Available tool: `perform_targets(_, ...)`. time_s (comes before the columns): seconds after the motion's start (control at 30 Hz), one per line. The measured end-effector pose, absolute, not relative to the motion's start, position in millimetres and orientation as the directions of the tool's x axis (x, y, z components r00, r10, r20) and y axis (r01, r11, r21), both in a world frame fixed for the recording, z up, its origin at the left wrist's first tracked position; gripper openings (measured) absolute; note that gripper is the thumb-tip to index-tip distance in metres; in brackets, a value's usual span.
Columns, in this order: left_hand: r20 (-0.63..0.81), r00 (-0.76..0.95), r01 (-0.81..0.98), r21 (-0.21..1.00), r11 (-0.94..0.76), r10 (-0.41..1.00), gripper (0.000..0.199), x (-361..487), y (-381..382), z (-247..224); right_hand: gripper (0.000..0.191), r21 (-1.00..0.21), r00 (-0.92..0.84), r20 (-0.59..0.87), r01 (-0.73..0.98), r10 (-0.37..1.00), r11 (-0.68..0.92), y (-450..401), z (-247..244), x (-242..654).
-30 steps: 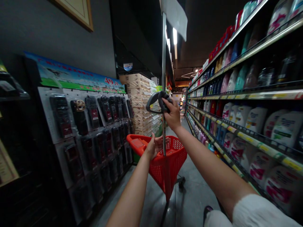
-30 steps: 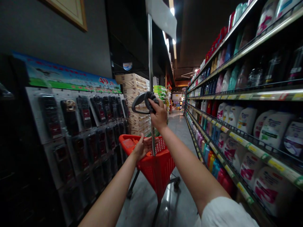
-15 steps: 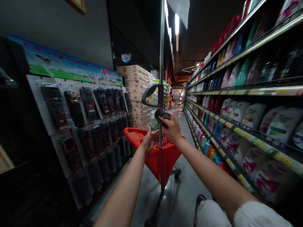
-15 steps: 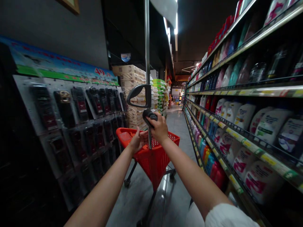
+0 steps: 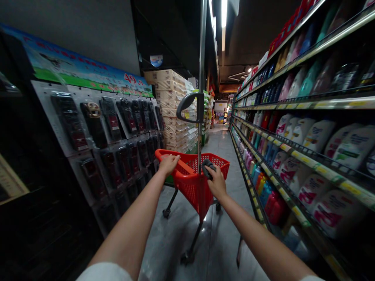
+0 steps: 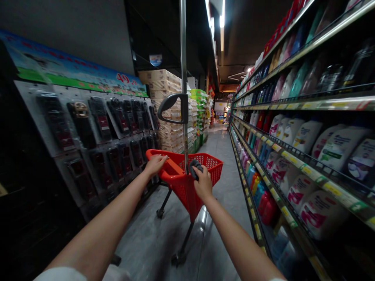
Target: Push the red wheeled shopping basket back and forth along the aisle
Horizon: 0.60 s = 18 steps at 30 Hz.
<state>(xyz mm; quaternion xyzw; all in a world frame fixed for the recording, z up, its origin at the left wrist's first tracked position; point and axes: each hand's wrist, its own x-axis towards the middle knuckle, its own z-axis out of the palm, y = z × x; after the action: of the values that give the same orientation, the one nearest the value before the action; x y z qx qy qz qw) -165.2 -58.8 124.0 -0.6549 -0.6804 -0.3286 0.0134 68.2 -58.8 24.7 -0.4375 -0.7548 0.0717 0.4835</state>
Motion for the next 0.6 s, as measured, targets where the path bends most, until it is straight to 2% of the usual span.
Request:
perform_targets(0.1,0.44,-0.135,0.937,0.349,-0.03,0.888,0.041,-167,-61,108,0.065,-0.681,0.02,0.629,0.497,0.777,0.538,-78,5,34)
perform_targets(0.27,0.417,-0.112,0.964,0.265,-0.003,0.902,0.045,-166,-59,97,0.07,-0.641,-0.049,0.732,0.289,0.68,0.711,-86,-27,14)
perform_targets(0.43,0.438,-0.092,0.981,0.192,0.006,0.894,0.047,-163,-58,98,0.065,-0.87,0.281,0.489,0.214,0.826,0.443,-65,-44,14)
perform_targets(0.5,0.456,-0.091,0.983,0.185,0.006,0.885,0.048,-160,-57,96,0.067,-0.862,0.286,0.504,0.223,0.815,0.455,-75,-46,5)
perform_targets(0.6,0.482,-0.114,0.981,0.195,0.02,0.869,0.049,-155,-58,93,0.073,-0.77,0.164,0.634,0.226,0.756,0.597,-95,-46,-5)
